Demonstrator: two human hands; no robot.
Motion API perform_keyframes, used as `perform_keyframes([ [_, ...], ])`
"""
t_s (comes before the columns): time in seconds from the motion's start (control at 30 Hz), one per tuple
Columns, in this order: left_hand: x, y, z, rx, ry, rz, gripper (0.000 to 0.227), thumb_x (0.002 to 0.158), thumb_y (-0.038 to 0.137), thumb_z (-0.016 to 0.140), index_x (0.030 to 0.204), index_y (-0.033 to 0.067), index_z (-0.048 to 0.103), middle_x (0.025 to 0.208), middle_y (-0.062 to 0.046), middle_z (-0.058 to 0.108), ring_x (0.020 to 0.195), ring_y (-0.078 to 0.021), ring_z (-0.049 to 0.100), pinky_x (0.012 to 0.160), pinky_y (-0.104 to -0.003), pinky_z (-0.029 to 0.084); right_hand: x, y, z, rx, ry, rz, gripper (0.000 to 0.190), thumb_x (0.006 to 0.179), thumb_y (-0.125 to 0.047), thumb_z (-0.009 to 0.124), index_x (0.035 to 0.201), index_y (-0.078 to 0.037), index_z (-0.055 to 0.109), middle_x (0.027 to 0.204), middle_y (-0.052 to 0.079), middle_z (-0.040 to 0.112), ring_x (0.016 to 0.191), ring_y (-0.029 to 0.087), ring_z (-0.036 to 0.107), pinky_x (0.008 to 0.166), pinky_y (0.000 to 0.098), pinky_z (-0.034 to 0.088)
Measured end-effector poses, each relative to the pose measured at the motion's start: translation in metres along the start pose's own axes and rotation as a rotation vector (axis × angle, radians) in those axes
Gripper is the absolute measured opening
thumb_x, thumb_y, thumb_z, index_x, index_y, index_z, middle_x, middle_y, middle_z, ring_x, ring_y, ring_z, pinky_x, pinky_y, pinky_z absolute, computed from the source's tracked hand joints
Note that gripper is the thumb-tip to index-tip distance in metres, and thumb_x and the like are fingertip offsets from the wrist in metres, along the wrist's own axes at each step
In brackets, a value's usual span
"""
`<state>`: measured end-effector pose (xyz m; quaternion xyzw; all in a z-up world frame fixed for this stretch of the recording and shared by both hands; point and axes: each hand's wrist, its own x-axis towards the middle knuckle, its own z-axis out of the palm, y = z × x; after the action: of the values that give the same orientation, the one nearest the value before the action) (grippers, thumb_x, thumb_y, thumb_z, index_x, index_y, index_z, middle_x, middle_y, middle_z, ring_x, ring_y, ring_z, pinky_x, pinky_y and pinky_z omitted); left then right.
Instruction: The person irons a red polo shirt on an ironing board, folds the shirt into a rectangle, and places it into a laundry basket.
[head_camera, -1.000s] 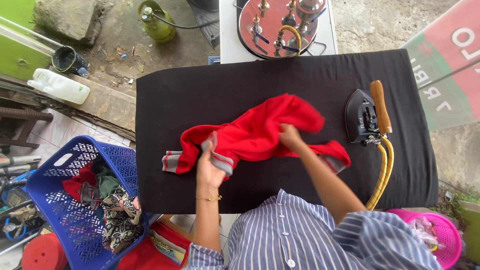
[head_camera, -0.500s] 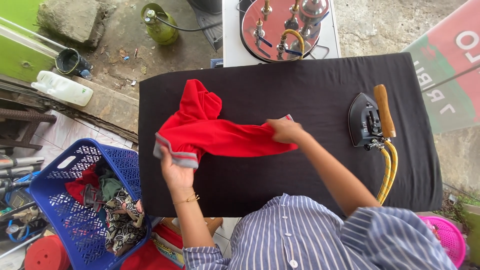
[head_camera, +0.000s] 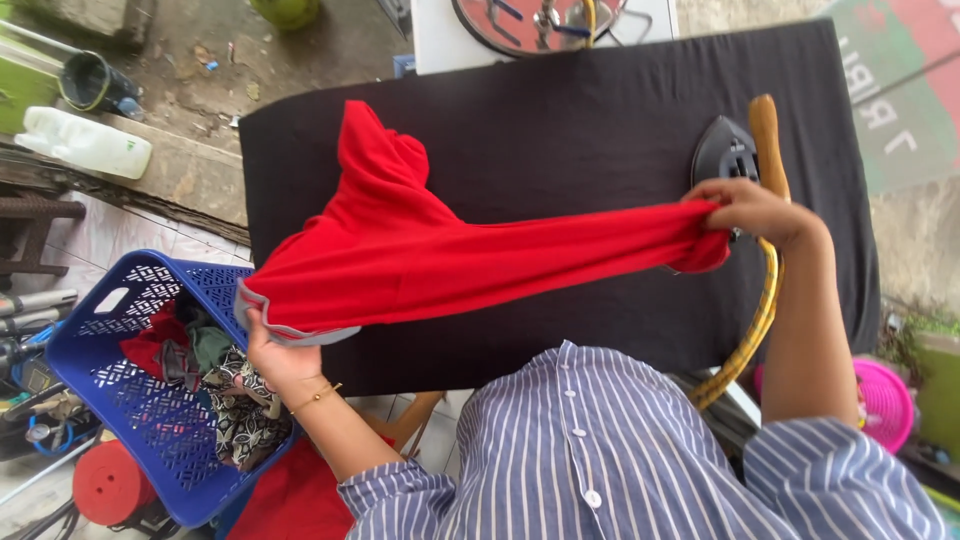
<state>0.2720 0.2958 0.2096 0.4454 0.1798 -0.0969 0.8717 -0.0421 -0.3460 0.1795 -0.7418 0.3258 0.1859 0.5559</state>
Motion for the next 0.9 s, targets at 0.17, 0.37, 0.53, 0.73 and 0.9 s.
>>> perform_keyframes([
  [0.17,-0.023,0.022,0.013,-0.139,0.124,0.000,0.033,0.105,0.032,0.073,0.133,0.0151,0.076,0.130,-0.011,0.084,0.118,-0.0265,0.083,0.113,-0.048,0.066,0.047,0.044,0.010,-0.338,0.289,0.036,0.051,0.085,-0.019,0.076,0.136,-0.021,0.080,0.107,0.003,0.086,0.116,0.033,0.076,0.103,0.0493,0.053],
  [0.37,-0.012,0.017,-0.021,-0.079,0.143,-0.034,0.045,0.101,0.041,0.080,0.139,0.0166,0.076,0.136,-0.009,0.083,0.123,-0.0287,0.083,0.115,-0.052,0.066,0.053,0.106,0.090,-0.596,0.935,-0.180,0.015,0.109,-0.024,0.071,0.123,-0.022,0.075,0.115,0.011,0.069,0.099,0.044,0.075,0.089,0.0597,0.059],
  [0.53,-0.018,0.009,-0.019,-0.073,0.097,-0.052,0.045,0.103,0.041,0.076,0.141,0.0178,0.074,0.137,-0.010,0.081,0.124,-0.0298,0.081,0.114,-0.054,0.065,0.022,0.083,0.152,-0.272,0.645,0.156,0.105,0.084,-0.041,0.096,0.167,-0.021,0.036,0.144,0.029,0.051,0.135,0.058,0.056,0.112,0.0701,0.049],
  [0.73,-0.022,0.017,-0.004,-0.052,0.086,-0.075,0.047,0.104,0.035,0.075,0.147,0.0175,0.066,0.135,-0.008,0.080,0.125,-0.0295,0.078,0.112,-0.052,0.066,0.031,0.127,0.092,-0.578,1.283,-0.493,0.024,0.095,0.005,0.072,0.111,-0.013,0.073,0.102,0.017,0.068,0.091,0.046,0.070,0.079,0.0563,0.056],
  [0.9,-0.009,0.017,-0.051,0.060,0.199,-0.027,0.094,0.103,0.025,0.092,0.160,0.0155,0.018,0.152,-0.021,0.061,0.137,-0.0350,0.070,0.116,-0.057,0.056,-0.038,0.141,0.070,-0.909,1.241,-0.472,0.021,0.095,0.001,0.075,0.105,-0.014,0.063,0.112,0.007,0.057,0.097,0.035,0.066,0.077,0.0448,0.056],
])
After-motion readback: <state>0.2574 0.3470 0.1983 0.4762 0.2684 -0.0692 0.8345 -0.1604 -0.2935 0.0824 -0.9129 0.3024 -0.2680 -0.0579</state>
